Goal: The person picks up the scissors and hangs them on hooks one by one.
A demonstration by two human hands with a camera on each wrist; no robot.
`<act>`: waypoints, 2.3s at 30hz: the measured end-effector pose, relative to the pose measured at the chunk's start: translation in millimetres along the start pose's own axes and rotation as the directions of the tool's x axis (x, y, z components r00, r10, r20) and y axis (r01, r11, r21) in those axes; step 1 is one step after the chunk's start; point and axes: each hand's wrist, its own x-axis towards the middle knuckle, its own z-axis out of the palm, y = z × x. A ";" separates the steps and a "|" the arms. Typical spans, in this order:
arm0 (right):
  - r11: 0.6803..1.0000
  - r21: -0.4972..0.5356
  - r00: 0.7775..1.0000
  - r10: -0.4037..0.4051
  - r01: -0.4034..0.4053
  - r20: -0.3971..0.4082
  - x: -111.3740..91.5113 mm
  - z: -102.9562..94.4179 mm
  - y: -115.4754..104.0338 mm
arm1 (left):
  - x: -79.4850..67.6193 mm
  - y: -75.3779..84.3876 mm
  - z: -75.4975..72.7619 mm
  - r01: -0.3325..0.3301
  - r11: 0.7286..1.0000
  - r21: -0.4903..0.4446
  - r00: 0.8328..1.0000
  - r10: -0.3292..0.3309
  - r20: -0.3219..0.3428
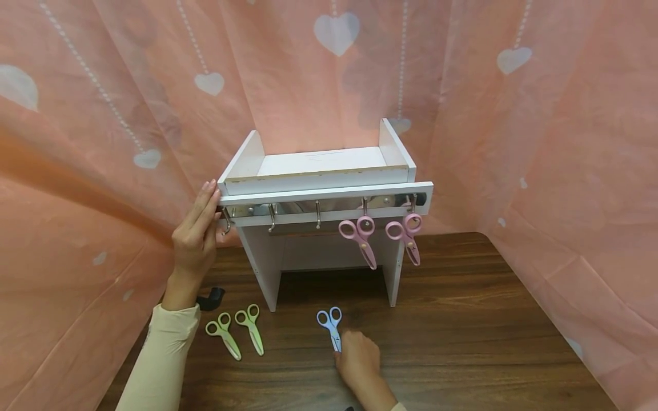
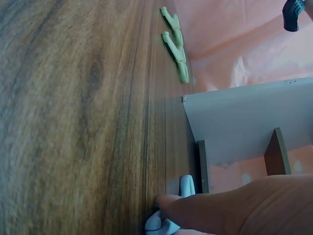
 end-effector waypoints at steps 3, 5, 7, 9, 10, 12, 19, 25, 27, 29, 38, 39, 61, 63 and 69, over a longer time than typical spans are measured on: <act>1.000 -0.015 1.000 0.000 0.000 0.001 0.0 -2.2 0.1 | -0.2 0.3 -0.1 0.004 1.000 0.005 1.000 -0.004 0.000; 1.000 -0.017 1.000 0.006 -0.006 0.005 0.0 -3.2 1.0 | -0.3 0.7 -0.4 0.005 1.000 0.009 1.000 -0.005 0.002; 1.000 -0.013 1.000 0.014 -0.014 0.012 -0.2 -4.1 2.4 | -0.5 1.0 -0.4 0.006 1.000 0.014 1.000 -0.006 0.001; 1.000 -0.005 1.000 0.022 -0.022 0.013 -0.4 -4.6 4.1 | -0.6 1.4 -0.4 0.006 1.000 0.020 1.000 -0.006 0.001; 1.000 0.002 1.000 0.022 -0.022 0.011 -0.5 -4.9 4.8 | -0.7 1.5 -0.3 0.006 1.000 0.022 1.000 -0.006 0.001; 1.000 0.013 1.000 0.011 -0.011 -0.002 -0.7 -5.5 6.2 | -0.7 1.7 0.0 0.006 1.000 0.023 1.000 -0.006 -0.002; 0.999 0.034 1.000 -0.007 0.007 -0.009 -0.1 -7.5 7.9 | -0.6 1.3 0.5 0.011 1.000 0.001 1.000 -0.011 -0.011; 0.999 0.047 1.000 -0.017 0.016 0.003 0.7 -7.8 7.9 | -0.6 1.0 1.2 0.016 1.000 -0.009 1.000 -0.016 -0.019; 0.998 0.050 1.000 -0.024 0.024 0.003 1.0 -7.8 8.1 | -0.4 1.0 1.3 0.016 1.000 -0.009 1.000 -0.016 -0.019; 0.998 0.050 0.999 -0.031 0.031 0.007 1.3 -8.0 8.2 | -0.3 1.2 1.4 0.015 1.000 -0.006 1.000 -0.016 -0.019; 0.998 0.059 0.999 -0.018 0.016 0.027 1.9 -8.4 8.6 | 0.4 2.1 1.2 0.013 1.000 0.015 1.000 -0.013 -0.014; 0.998 0.063 1.000 -0.015 0.013 0.022 1.7 -7.7 8.9 | 0.3 2.0 1.3 0.013 1.000 0.016 1.000 -0.013 -0.015; 0.980 0.192 0.994 -0.024 0.044 -0.106 2.4 -17.2 14.1 | 1.7 0.5 -0.1 0.028 1.000 0.014 1.000 -0.028 -0.014; 0.977 0.207 0.994 -0.025 0.047 -0.108 2.7 -20.2 13.9 | 2.3 0.6 0.0 0.026 1.000 0.010 1.000 -0.026 -0.014; 0.970 0.238 0.995 -0.027 0.050 -0.100 2.2 -28.4 12.8 | 2.3 1.0 1.4 0.021 1.000 -0.009 0.999 -0.021 -0.026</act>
